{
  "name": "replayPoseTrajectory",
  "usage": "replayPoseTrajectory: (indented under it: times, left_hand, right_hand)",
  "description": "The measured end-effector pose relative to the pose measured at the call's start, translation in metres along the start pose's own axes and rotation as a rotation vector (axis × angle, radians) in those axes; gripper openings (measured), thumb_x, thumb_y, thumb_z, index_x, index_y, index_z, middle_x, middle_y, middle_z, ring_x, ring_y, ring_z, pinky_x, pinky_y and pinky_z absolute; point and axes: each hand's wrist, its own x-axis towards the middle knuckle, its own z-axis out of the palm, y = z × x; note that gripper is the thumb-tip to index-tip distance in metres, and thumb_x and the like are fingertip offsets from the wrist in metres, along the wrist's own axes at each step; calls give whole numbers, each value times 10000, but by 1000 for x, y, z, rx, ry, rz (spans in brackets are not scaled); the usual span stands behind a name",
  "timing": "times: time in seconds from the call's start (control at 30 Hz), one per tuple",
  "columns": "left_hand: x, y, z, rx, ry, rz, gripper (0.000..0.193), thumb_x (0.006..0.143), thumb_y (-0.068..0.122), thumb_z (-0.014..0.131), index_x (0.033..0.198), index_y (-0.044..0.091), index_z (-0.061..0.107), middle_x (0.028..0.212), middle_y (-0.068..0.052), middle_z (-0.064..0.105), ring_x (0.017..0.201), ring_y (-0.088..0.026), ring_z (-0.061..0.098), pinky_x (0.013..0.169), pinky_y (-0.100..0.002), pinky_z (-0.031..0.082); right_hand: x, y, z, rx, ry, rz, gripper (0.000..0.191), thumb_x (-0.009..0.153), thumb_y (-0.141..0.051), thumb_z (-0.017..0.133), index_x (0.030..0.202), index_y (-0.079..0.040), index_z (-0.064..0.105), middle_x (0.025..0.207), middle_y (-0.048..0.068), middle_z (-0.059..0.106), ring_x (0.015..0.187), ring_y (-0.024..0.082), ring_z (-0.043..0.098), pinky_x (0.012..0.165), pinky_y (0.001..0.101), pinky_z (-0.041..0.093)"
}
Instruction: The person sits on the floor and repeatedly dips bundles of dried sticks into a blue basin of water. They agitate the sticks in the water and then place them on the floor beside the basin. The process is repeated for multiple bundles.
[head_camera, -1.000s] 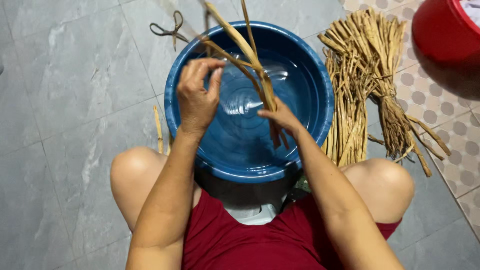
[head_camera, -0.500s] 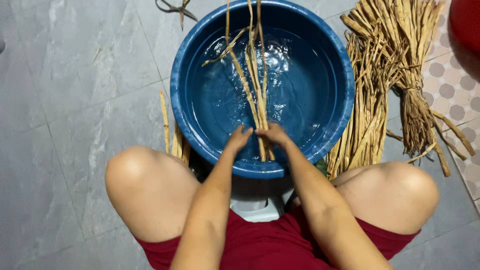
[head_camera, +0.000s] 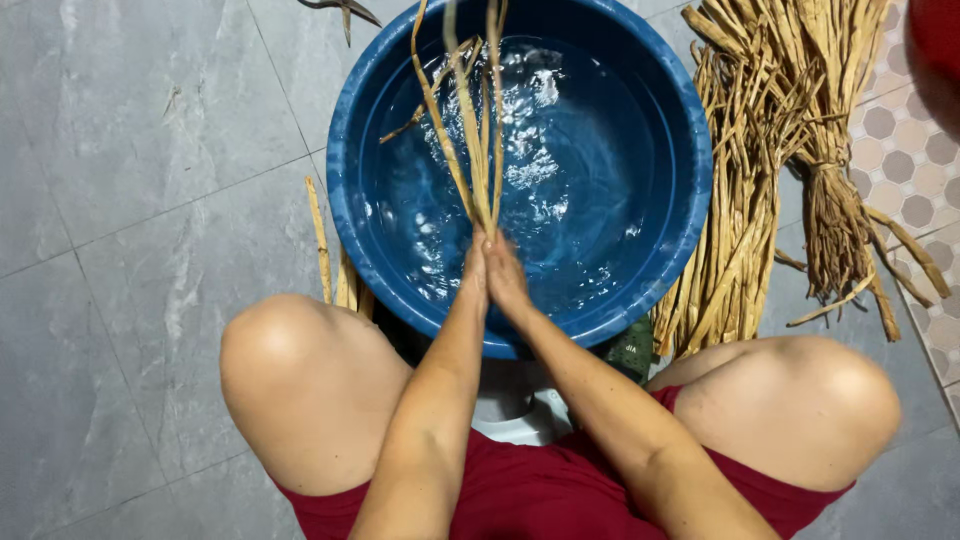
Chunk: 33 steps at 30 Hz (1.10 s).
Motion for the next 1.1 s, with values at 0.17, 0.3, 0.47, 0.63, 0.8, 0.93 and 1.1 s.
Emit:
replayPoseTrajectory:
  times: [0.17, 0.3, 0.47, 0.63, 0.8, 0.93, 1.1]
  left_hand:
    - [5, -29, 25, -64, -206, -139, 687, 960, 624, 567, 1376, 78, 602, 1296, -69, 701, 1207, -231, 647, 1016, -380, 537]
    - [8, -6, 11, -89, -122, -105, 756, 1018, 698, 568, 1383, 37, 593, 1144, -82, 620, 1063, -279, 577, 921, -458, 489]
    - [4, 15, -7, -179, -106, -2, 680, 920, 692, 520, 1343, 161, 554, 1117, -63, 679, 983, -308, 639, 904, -495, 526]
    - [-22, -22, 29, 4, -261, -172, 659, 938, 602, 600, 1366, 102, 583, 1249, -61, 724, 1133, -218, 696, 1026, -403, 546]
    - [-18, 7, 19, -14, -73, -183, 628, 990, 657, 542, 1175, 61, 610, 1004, -126, 670, 886, -291, 646, 738, -438, 558]
    - [-17, 6, 9, -79, -15, -130, 538, 1006, 584, 529, 1149, 73, 619, 971, -112, 680, 864, -270, 648, 722, -420, 563]
    - [-24, -22, 27, 179, -159, -11, 345, 1031, 381, 558, 1199, 100, 666, 1026, -57, 730, 923, -190, 673, 791, -345, 581]
  right_hand:
    - [29, 18, -39, -102, 145, -36, 461, 1108, -311, 337, 1452, -54, 505, 1483, 250, 538, 1383, 418, 501, 1166, 469, 382]
    - [16, 7, -19, 29, 10, 111, 493, 1087, -384, 319, 1391, -95, 576, 1369, 209, 646, 1289, 342, 619, 1090, 424, 471]
    - [-9, -14, 4, -46, -32, -227, 583, 1138, -402, 420, 1562, -4, 386, 1568, 310, 394, 1421, 478, 314, 1109, 555, 232]
    - [12, 6, -45, -250, 168, 164, 592, 1054, -428, 349, 1533, -98, 459, 1559, 242, 445, 1440, 439, 405, 1123, 630, 256]
    - [5, 12, -16, -130, 42, 163, 561, 1037, -424, 313, 1484, -120, 467, 1479, 206, 495, 1369, 372, 462, 1105, 574, 327]
    - [-2, 12, -8, -320, -53, 103, 546, 1051, -431, 297, 1448, -164, 559, 1410, 180, 617, 1270, 344, 608, 1101, 497, 461]
    - [12, 26, -56, -674, 289, -221, 463, 1050, -475, 381, 1243, -148, 646, 1249, 179, 696, 1086, 435, 649, 852, 607, 516]
